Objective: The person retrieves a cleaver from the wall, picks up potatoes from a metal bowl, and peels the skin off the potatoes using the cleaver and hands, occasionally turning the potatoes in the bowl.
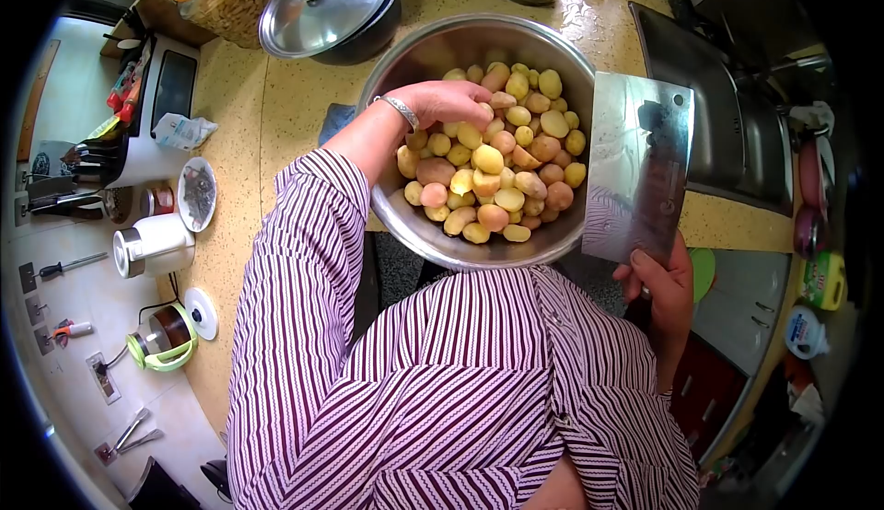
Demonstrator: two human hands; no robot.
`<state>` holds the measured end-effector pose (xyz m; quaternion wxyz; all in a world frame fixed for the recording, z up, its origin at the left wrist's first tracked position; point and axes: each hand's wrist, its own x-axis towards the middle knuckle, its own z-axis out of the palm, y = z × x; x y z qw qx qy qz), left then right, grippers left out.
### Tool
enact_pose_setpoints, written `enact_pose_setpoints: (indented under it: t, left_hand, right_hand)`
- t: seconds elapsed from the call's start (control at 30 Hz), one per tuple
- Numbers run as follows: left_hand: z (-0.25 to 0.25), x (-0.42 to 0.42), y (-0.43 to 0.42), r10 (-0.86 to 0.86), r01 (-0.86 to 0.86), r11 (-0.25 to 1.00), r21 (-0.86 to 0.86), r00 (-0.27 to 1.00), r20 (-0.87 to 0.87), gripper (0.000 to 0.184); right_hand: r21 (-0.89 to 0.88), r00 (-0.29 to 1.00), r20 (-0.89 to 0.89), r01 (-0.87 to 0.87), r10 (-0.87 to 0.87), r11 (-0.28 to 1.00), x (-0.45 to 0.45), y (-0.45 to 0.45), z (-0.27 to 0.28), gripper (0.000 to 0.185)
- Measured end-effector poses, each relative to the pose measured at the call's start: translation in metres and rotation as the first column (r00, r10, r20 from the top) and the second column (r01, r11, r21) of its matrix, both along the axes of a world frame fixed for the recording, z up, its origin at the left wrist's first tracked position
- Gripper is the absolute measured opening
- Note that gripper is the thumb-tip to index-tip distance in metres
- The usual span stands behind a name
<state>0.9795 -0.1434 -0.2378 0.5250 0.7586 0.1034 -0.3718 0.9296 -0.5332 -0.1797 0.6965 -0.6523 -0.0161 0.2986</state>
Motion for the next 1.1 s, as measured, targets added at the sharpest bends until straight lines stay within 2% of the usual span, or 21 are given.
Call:
enact_pose_setpoints:
  t: [0.03,0.1,0.13,0.23,0.27,0.3,0.33,0.37,0.4,0.43,0.5,0.57,0.67,0.7,0.77,0.8,0.87,0.9,0.97,1.1]
  left_hand:
    - [0.005,-0.002,-0.002,0.0,0.0,1.0,0.0,1.0,0.002,0.054]
    - [0.015,-0.005,-0.008,-0.096,0.101,0.994,-0.04,0.989,0.115,0.051]
    - [0.02,-0.007,-0.01,-0.162,0.158,0.987,0.043,0.976,0.143,0.045]
    - [0.027,-0.009,-0.021,-0.237,0.21,0.969,0.132,0.941,0.242,0.042]
    - [0.019,-0.009,-0.021,-0.222,0.199,0.975,0.102,0.907,0.358,0.039]
    - [0.017,-0.009,-0.02,-0.225,0.202,0.974,0.101,0.906,0.359,0.039]
    - [0.023,-0.012,-0.023,-0.044,0.081,0.991,-0.11,0.953,0.299,0.038]
    - [0.027,-0.014,-0.025,0.124,-0.058,0.951,-0.305,0.972,0.202,0.037]
    - [0.026,-0.016,-0.026,0.212,-0.117,0.894,-0.433,0.961,0.178,0.038]
    - [0.029,-0.02,-0.031,0.209,-0.114,0.895,-0.432,0.961,0.18,0.038]
    - [0.034,-0.026,-0.041,0.453,-0.278,0.694,-0.665,0.886,0.103,0.044]
    - [0.03,-0.03,-0.042,0.413,-0.211,0.716,-0.665,0.897,0.16,0.05]
    - [0.03,-0.043,-0.056,0.538,-0.328,0.582,-0.744,0.842,0.049,0.046]
    - [0.033,-0.045,-0.058,0.536,-0.325,0.582,-0.745,0.843,0.051,0.046]
    - [0.037,-0.048,-0.063,0.631,-0.358,0.371,-0.857,0.774,-0.05,0.041]
    - [0.036,-0.045,-0.07,0.629,-0.357,0.375,-0.856,0.776,-0.048,0.041]
    - [0.034,-0.047,-0.074,0.63,-0.286,0.222,-0.932,0.771,-0.086,0.045]
    - [0.035,-0.046,-0.079,0.63,-0.286,0.223,-0.932,0.771,-0.086,0.045]
    - [0.038,-0.045,-0.088,0.713,-0.33,0.19,-0.925,0.694,-0.101,0.056]
    - [0.037,-0.045,-0.09,0.712,-0.327,0.23,-0.917,0.699,-0.071,0.066]
  right_hand:
    - [0.0,1.0,0.002,0.0,0.0,1.0,0.0,0.001,0.001,0.04]
    - [0.022,1.0,0.021,0.018,-0.019,1.0,0.0,0.003,0.003,0.039]
    - [0.02,1.0,0.021,0.02,-0.021,1.0,0.0,0.002,0.004,0.039]
    - [0.013,1.0,0.028,0.002,-0.002,1.0,0.001,0.0,0.006,0.039]
    - [-0.01,0.999,0.037,0.004,-0.004,1.0,0.0,0.0,0.007,0.039]
    - [-0.033,0.999,0.045,0.007,-0.006,0.999,-0.001,0.001,0.008,0.039]
    - [-0.034,0.999,0.045,0.009,-0.008,0.999,-0.002,0.002,0.01,0.039]
    - [-0.057,0.999,0.043,0.011,-0.008,0.998,-0.002,0.003,0.012,0.04]
    - [-0.08,0.999,0.041,0.013,-0.01,0.997,-0.003,0.004,0.014,0.04]
    - [-0.079,0.999,0.044,0.016,-0.013,0.997,-0.004,0.004,0.016,0.04]
    - [-0.122,0.996,0.077,-0.027,0.036,0.992,-0.005,0.006,0.019,0.042]
    - [-0.148,0.994,0.091,-0.041,0.055,0.988,-0.006,0.009,0.023,0.043]
    - [-0.179,0.989,0.128,-0.045,0.069,0.983,-0.01,0.02,0.03,0.045]
    - [-0.183,0.987,0.149,-0.033,0.061,0.983,-0.011,0.023,0.031,0.046]
    - [-0.204,0.979,0.172,-0.071,0.108,0.976,-0.011,0.025,0.032,0.046]
    - [-0.222,0.969,0.19,-0.116,0.16,0.968,-0.008,0.019,0.031,0.046]
    - [-0.233,0.96,0.205,-0.14,0.19,0.962,-0.007,0.019,0.03,0.045]
    - [-0.247,0.95,0.219,-0.168,0.224,0.955,-0.007,0.018,0.031,0.044]
    - [-0.271,0.94,0.225,-0.193,0.257,0.943,-0.007,0.019,0.033,0.042]
    - [-0.282,0.924,0.244,-0.223,0.294,0.933,-0.009,0.022,0.036,0.038]
